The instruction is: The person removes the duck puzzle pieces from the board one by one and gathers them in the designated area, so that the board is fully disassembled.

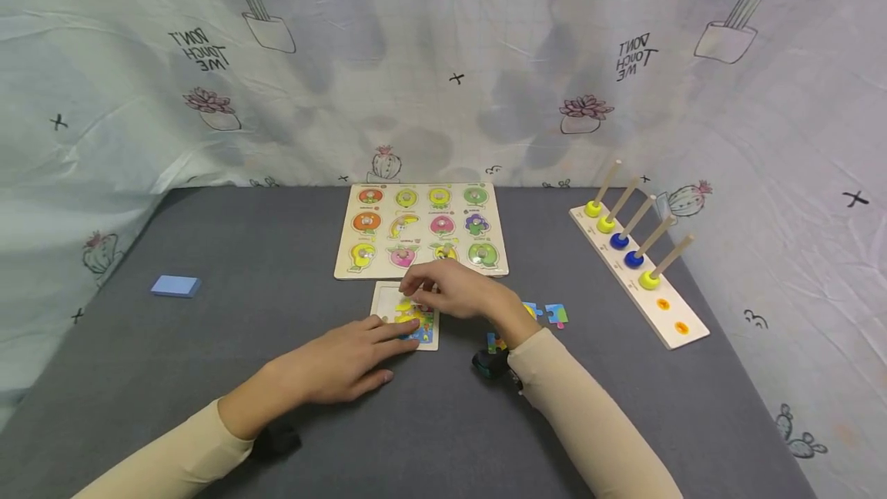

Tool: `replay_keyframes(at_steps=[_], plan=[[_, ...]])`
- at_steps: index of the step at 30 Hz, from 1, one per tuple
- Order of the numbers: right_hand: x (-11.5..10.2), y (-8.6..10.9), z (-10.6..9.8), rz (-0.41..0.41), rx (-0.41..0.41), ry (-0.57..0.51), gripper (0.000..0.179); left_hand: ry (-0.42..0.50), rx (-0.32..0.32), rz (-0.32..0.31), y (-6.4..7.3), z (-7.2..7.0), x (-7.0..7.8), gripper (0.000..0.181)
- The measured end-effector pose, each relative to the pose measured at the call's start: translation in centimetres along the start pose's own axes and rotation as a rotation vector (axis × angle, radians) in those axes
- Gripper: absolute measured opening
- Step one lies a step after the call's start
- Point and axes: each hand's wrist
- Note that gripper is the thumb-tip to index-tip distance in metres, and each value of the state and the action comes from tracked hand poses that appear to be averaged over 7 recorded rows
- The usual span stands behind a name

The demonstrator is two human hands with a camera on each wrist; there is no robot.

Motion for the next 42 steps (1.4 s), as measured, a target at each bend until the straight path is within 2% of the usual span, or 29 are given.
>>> replay_keyframes(at_steps=[5, 9, 16, 24, 30, 38, 42], plan=[[0.4, -0.6, 0.2, 0.028, -0.034, -0.008, 0.018, -0.054, -0.040, -0.042, -0.5, 0.1, 1.0, 0.059], [0.6, -0.8, 0.1, 0.072, -0.052, -0.005, 0.019, -0.059, -0.066, -0.064, -0.8, 0.0, 1.7, 0.062], [0.6, -1.1, -0.2, 0.090, -0.064, -0.014, 0.019, -0.084, -0.063, -0.092, -1.3, 0.2, 2.2, 0.064], [0.6, -1.6, -0.1, 0.081, -0.085, -0.007, 0.018, -0.097, -0.070, -0.108, -1.3, 0.6, 2.3, 0.068], [0.8, -1.9, 0.2, 0.082, -0.101, -0.039, 0.017, -0.037, -0.090, -0.106, -1.0, 0.2, 1.7, 0.063], [1.0, -2.1, 0.4, 0.086, -0.106, -0.056, 0.017, 0.036, -0.029, -0.067, 0.2, 0.0, 0.8, 0.052], [1.1, -2.1, 0.3, 0.083, -0.108, -0.076, 0.017, 0.015, -0.032, -0.096, -0.1, 0.2, 1.2, 0.057]])
Point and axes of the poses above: each hand's wrist, its own y-axis away from the middle knuckle, its own z-axis out of the palm, x = y × z, and after that the axes turned 2 degrees about x, right-handed
